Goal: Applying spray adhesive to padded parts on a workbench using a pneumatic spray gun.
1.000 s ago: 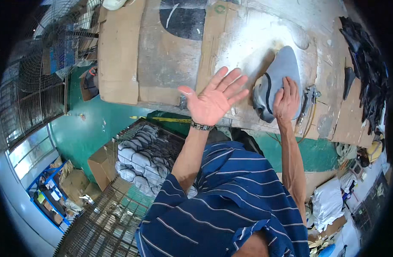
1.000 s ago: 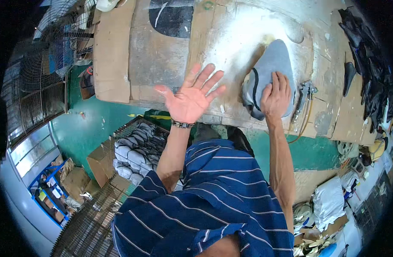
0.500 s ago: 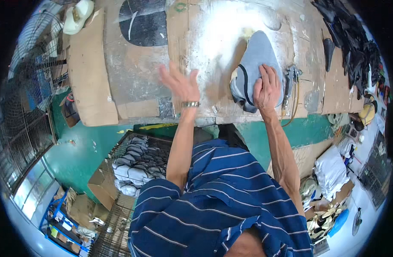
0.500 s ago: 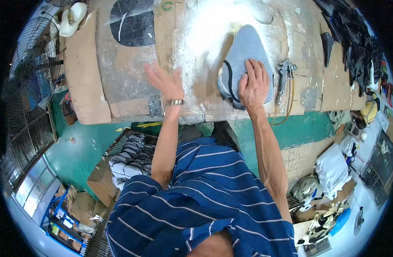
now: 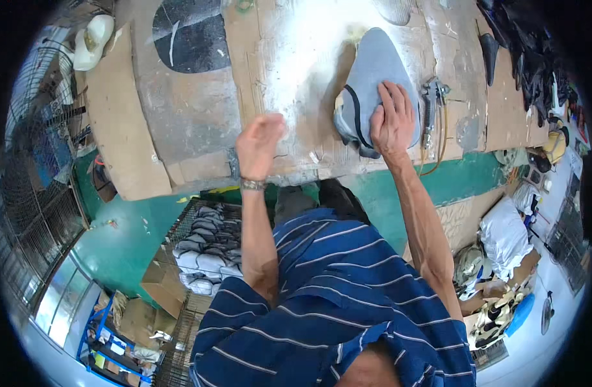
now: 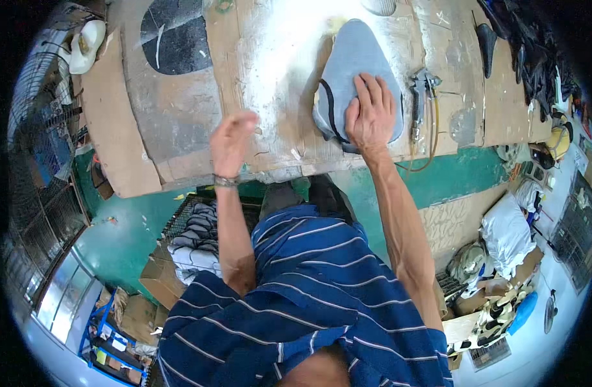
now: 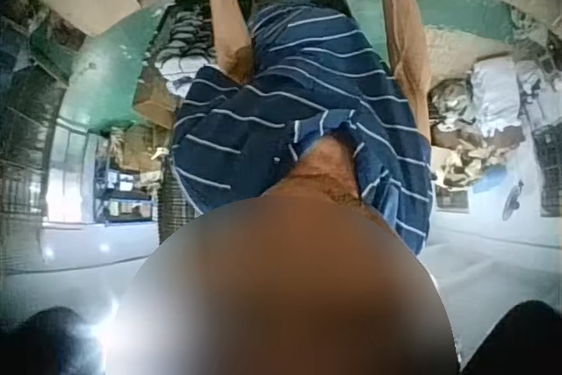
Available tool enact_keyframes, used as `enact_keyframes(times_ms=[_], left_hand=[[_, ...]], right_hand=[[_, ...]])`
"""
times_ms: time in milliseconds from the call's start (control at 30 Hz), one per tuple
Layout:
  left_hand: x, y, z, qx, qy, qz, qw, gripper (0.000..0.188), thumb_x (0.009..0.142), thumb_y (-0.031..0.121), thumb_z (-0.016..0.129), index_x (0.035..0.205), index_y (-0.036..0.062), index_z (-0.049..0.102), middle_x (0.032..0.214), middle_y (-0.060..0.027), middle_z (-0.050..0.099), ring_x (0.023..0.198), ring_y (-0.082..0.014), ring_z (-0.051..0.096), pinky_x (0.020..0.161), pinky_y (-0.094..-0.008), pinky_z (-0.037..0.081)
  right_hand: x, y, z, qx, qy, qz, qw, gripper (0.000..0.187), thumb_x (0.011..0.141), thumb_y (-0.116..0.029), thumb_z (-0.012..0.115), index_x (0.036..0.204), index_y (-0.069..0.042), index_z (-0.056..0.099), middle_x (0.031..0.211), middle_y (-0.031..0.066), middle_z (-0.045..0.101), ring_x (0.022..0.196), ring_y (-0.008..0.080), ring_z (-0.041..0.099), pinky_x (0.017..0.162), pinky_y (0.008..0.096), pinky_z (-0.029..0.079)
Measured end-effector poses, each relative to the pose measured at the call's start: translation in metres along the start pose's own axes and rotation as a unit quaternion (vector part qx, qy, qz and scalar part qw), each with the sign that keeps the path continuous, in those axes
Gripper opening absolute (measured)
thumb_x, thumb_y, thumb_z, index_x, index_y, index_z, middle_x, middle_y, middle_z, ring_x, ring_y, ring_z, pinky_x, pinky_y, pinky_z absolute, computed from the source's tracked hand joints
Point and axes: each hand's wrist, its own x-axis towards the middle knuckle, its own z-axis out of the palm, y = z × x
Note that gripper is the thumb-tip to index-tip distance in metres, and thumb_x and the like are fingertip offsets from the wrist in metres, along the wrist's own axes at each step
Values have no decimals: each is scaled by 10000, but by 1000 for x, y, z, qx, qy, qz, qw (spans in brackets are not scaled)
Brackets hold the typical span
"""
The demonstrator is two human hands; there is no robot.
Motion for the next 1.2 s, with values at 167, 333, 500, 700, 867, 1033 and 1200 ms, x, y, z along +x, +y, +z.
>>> enact_keyframes(times_ms=[167,333,500,700,867,1033,1200], left_hand=[[50,-25,7,385,-197,-449,782,794,975,718,499,932,-37,741,774,-120,716,720,-250,747,653,-355,601],[50,-52,22,399,-151,-453,783,906,977,779,371,857,-47,723,716,-140,698,639,-267,733,594,-370,586],[-12,-29,-4,227,-246,-340,879,1018,932,848,373,1061,-105,708,769,-202,723,687,-328,744,667,-475,614],[-86,21,26,-412,-322,-101,846,1343,779,985,260,1545,-116,330,1461,-400,476,1371,-529,485,1125,-681,362],[-124,47,36,-490,-255,-63,831,1348,782,987,242,1617,-67,150,1654,-368,119,1553,-514,104,1231,-681,96],[-161,58,33,-477,-245,-12,844,1343,785,983,249,1622,-61,130,1664,-355,105,1561,-500,89,1236,-675,85],[-212,52,21,-459,-229,27,858,1316,796,964,311,1628,-40,134,1673,-335,115,1559,-495,108,1235,-680,83]], right_hand=[[6,-15,3,16,1,-13,1000,424,894,-161,576,1296,-48,651,1378,108,610,1302,375,538,1101,493,410],[6,-11,-3,24,17,-21,999,424,892,-156,579,1293,-38,648,1374,108,610,1289,375,543,1098,492,413],[-2,-11,6,42,15,-11,999,400,888,-159,589,1264,-44,661,1359,111,619,1284,370,547,1087,495,415],[-3,-5,-1,21,26,-7,999,404,912,-192,574,1287,-61,651,1384,104,606,1301,366,535,1101,504,395],[-5,-7,2,34,19,-6,999,409,949,-253,549,1298,-70,654,1387,96,612,1309,366,532,1101,493,399],[-5,1,-8,66,14,-9,998,462,989,-316,546,1347,-37,628,1405,147,602,1322,365,530,1101,501,408],[-26,-44,-42,252,58,-95,961,490,1039,-241,506,1472,-14,533,1470,241,548,1370,397,503,1157,477,373]])
